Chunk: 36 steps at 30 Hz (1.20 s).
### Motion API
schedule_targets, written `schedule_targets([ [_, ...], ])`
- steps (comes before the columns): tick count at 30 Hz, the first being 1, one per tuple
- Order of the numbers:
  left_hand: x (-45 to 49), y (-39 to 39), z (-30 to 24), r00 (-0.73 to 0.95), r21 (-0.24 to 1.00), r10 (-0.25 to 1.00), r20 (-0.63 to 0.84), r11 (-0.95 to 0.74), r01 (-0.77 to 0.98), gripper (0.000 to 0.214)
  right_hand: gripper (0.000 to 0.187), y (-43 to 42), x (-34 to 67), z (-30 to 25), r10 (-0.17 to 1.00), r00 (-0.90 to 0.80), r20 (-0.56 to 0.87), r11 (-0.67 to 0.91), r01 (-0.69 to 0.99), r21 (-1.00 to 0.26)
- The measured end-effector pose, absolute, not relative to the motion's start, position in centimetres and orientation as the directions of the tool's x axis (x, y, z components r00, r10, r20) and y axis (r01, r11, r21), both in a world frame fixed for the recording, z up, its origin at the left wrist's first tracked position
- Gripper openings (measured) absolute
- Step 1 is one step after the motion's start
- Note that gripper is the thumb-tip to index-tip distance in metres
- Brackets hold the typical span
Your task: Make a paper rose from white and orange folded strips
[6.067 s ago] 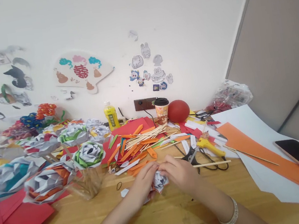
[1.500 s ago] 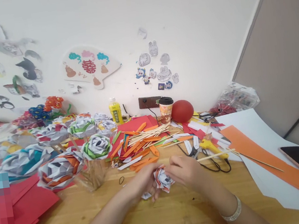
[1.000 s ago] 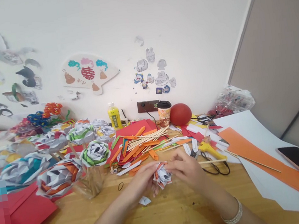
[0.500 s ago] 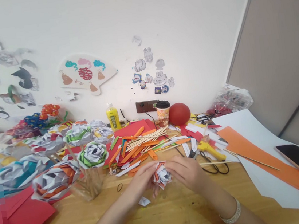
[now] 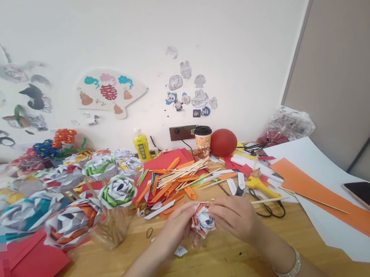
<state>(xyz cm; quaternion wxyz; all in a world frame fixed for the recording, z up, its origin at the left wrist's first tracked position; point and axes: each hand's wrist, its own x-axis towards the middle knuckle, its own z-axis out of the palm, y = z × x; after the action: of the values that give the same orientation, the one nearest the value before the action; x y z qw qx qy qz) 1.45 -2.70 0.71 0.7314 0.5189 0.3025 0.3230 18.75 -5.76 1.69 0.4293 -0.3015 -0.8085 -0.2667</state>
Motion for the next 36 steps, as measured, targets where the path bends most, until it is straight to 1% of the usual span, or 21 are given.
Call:
schedule_targets([
  [2, 1.5, -2.7, 0.8, 0.588, 0.963, 0.800, -0.122, 0.238, -0.124, 0.029, 0.014, -5.6, 18.8, 1.5, 0.291, -0.442, 0.848, 0.685, 0.715, 0.138],
  [5, 1.5, -2.7, 1.1, 0.549, 0.981, 0.824, -0.140, 0.191, -0.037, 0.030, 0.018, -5.5, 18.7, 1.5, 0.371, -0.450, 0.812, 0.696, 0.714, 0.078],
  [7, 1.6, -2.8, 1.4, 0.534, 0.984, 0.832, -0.151, 0.178, 0.001, 0.031, 0.022, -5.5, 18.6, 1.6, 0.390, -0.460, 0.797, 0.692, 0.718, 0.075],
  [12, 1.5, -2.8, 1.6, 0.532, 0.986, 0.833, -0.150, 0.166, 0.018, 0.034, 0.030, -5.4, 18.8, 1.5, 0.362, -0.510, 0.780, 0.671, 0.723, 0.161],
  [14, 1.5, -2.6, 1.3, 0.526, 0.988, 0.838, -0.143, 0.156, 0.021, 0.035, 0.028, -5.3, 18.9, 1.3, 0.378, -0.548, 0.746, 0.655, 0.728, 0.203],
  [16, 1.6, -2.4, 1.1, 0.518, 0.988, 0.843, -0.142, 0.152, 0.024, 0.037, 0.025, -5.1, 19.0, 1.2, 0.417, -0.560, 0.716, 0.639, 0.741, 0.207],
  [18, 1.6, -2.3, 1.0, 0.507, 0.987, 0.849, -0.147, 0.156, 0.024, 0.039, 0.023, -4.9, 19.0, 1.2, 0.452, -0.535, 0.714, 0.646, 0.748, 0.153],
  [23, 1.6, -2.5, 1.3, 0.523, 0.987, 0.838, -0.153, 0.160, 0.030, 0.046, 0.025, -4.9, 18.7, 1.5, 0.582, -0.435, 0.687, 0.689, 0.712, -0.134],
  [25, 1.6, -2.5, 1.3, 0.520, 0.988, 0.842, -0.147, 0.148, 0.039, 0.046, 0.026, -4.9, 18.7, 1.6, 0.620, -0.416, 0.665, 0.680, 0.708, -0.191],
  [27, 1.6, -2.5, 1.2, 0.515, 0.990, 0.846, -0.137, 0.132, 0.047, 0.046, 0.028, -5.0, 18.6, 1.5, 0.629, -0.426, 0.650, 0.676, 0.713, -0.187],
  [30, 1.7, -2.6, 1.0, 0.513, 0.992, 0.850, -0.122, 0.113, 0.050, 0.044, 0.030, -4.8, 18.6, 1.2, 0.609, -0.461, 0.646, 0.684, 0.718, -0.132],
  [36, 1.7, -2.5, 0.8, 0.517, 0.986, 0.840, -0.162, 0.154, 0.058, 0.044, 0.031, -4.5, 18.8, 0.9, 0.559, -0.489, 0.670, 0.689, 0.723, -0.048],
])
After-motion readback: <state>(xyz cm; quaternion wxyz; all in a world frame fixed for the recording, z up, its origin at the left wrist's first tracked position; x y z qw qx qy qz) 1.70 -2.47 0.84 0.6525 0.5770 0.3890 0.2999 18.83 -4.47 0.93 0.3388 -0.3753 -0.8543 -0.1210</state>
